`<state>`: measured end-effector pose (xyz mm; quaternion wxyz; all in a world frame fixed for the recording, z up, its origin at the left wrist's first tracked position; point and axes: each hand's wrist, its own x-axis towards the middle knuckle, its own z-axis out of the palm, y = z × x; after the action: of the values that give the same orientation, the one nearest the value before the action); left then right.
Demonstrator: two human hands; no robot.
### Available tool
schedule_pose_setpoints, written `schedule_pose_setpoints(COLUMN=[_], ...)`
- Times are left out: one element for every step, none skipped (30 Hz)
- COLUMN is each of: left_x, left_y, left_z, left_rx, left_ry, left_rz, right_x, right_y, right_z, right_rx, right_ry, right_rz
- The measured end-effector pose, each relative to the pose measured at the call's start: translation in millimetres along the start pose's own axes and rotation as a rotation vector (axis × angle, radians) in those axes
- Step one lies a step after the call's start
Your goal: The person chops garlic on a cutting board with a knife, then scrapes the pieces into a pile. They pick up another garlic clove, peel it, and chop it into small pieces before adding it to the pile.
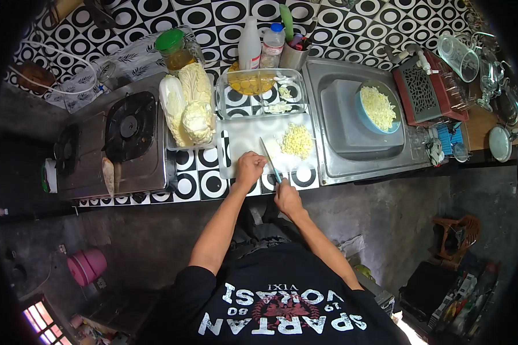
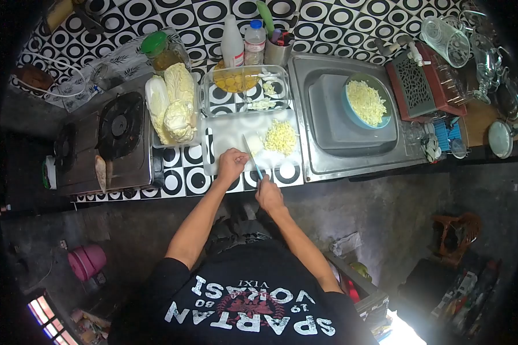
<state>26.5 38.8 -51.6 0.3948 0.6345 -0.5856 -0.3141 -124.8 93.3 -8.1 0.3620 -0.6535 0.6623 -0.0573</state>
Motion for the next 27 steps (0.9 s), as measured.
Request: schedule_pose_setpoints(left_x=[0.4, 0.0, -0.2, 0.4, 1.6, 1.5, 0.7, -0.1, 0.1, 0.1, 0.1, -0.3, -0.7, -0.6, -0.4, -0.3, -0.2, -0.8, -0.4, 0.8, 0.7, 0.4, 1.4, 2.2, 2.9, 3.7, 4.7], left_y=[-0.4, -0.4, 2.6, 5.7, 7.6, 7.3, 6.6, 5.6, 4.5, 3.1, 1.7, 1.0, 0.3, -0.4, -0.2, 0.1, 0.1, 0.2, 0.9, 1.6, 1.6, 1.7, 1.9, 1.4, 0.9, 0.2, 1.3], left_z=[-0.1, 0.3, -1.0, -2.4, -3.0, -2.4, -2.0, -1.4, -1.0, -0.6, 0.1, 0.7, 1.2, 1.8, 2.3, 2.6, 1.9, 1.2, 1.4, 1.3, 0.6, 0.0, -0.7, -1.5, -2.3, -2.6, -4.3], left_rx=[0.007, 0.006, -0.02, -0.045, -0.046, -0.033, -0.019, -0.018, 0.0, 0.018, 0.018, 0.016, 0.014, 0.014, 0.011, 0.009, 0.011, -0.01, -0.033, -0.033, -0.015, 0.003, 0.002, 0.03, 0.057, 0.057, 0.036], left_ry=[0.002, -0.004, -0.013, -0.022, -0.024, -0.021, -0.02, -0.023, -0.011, 0.004, 0.008, 0.016, 0.023, 0.025, 0.02, 0.016, 0.017, 0.01, 0.003, -0.001, -0.01, -0.019, -0.022, -0.037, -0.051, -0.05, -0.049], left_rz=[0.022, 0.027, -0.001, -0.028, -0.023, -0.028, -0.034, -0.034, -0.001, 0.029, 0.025, 0.034, 0.044, 0.041, 0.024, 0.008, 0.006, -0.019, -0.042, -0.038, -0.027, -0.016, -0.012, -0.018, -0.025, -0.025, -0.039], right_x=[3.5, 7.3, 11.7, 17.0, 22.5, 27.0, 28.4, 29.7, 29.4, 26.1, 20.3, 14.4, 9.6, 4.5, 2.7, 4.3, 6.3, 6.4, 8.8, 14.6, 19.7, 26.5, 29.4, 31.0, 31.5, 30.3, 27.4], right_y=[-1.8, -3.2, -6.0, -9.4, -12.5, -14.4, -12.7, -10.3, -12.3, -13.0, -12.6, -14.3, -12.9, -10.6, -8.5, -7.2, -7.1, -9.4, -10.9, -12.2, -13.7, -13.7, -13.2, -13.9, -15.0, -14.7, -13.0], right_z=[-0.1, -0.9, -2.6, -4.2, -6.5, -9.2, -8.9, -8.2, -10.9, -14.0, -17.2, -18.8, -14.8, -10.0, -6.4, -3.1, 1.4, 3.5, 3.5, 1.9, -0.1, 0.8, -0.5, -2.1, -3.1, -3.7, -3.8], right_rx=[-0.021, -0.042, -0.041, -0.041, -0.041, -0.051, -0.049, -0.021, 0.005, 0.005, -0.003, -0.01, -0.011, -0.015, -0.019, -0.019, -0.017, -0.012, -0.009, -0.013, -0.017, -0.012, -0.011, -0.014, -0.018, -0.018, -0.009], right_ry=[-0.025, -0.049, -0.043, -0.048, -0.053, -0.07, -0.069, -0.051, -0.033, -0.036, -0.059, -0.084, -0.089, -0.072, -0.054, -0.057, -0.041, -0.024, -0.021, -0.024, -0.027, -0.021, -0.016, -0.019, -0.023, -0.023, -0.03], right_rz=[0.011, 0.023, 0.026, 0.019, 0.012, 0.009, 0.012, -0.033, -0.079, -0.081, -0.066, -0.05, -0.052, -0.019, 0.015, 0.015, 0.026, 0.041, 0.043, 0.021, 0.0, -0.017, -0.014, -0.041, -0.07, -0.072, -0.064])
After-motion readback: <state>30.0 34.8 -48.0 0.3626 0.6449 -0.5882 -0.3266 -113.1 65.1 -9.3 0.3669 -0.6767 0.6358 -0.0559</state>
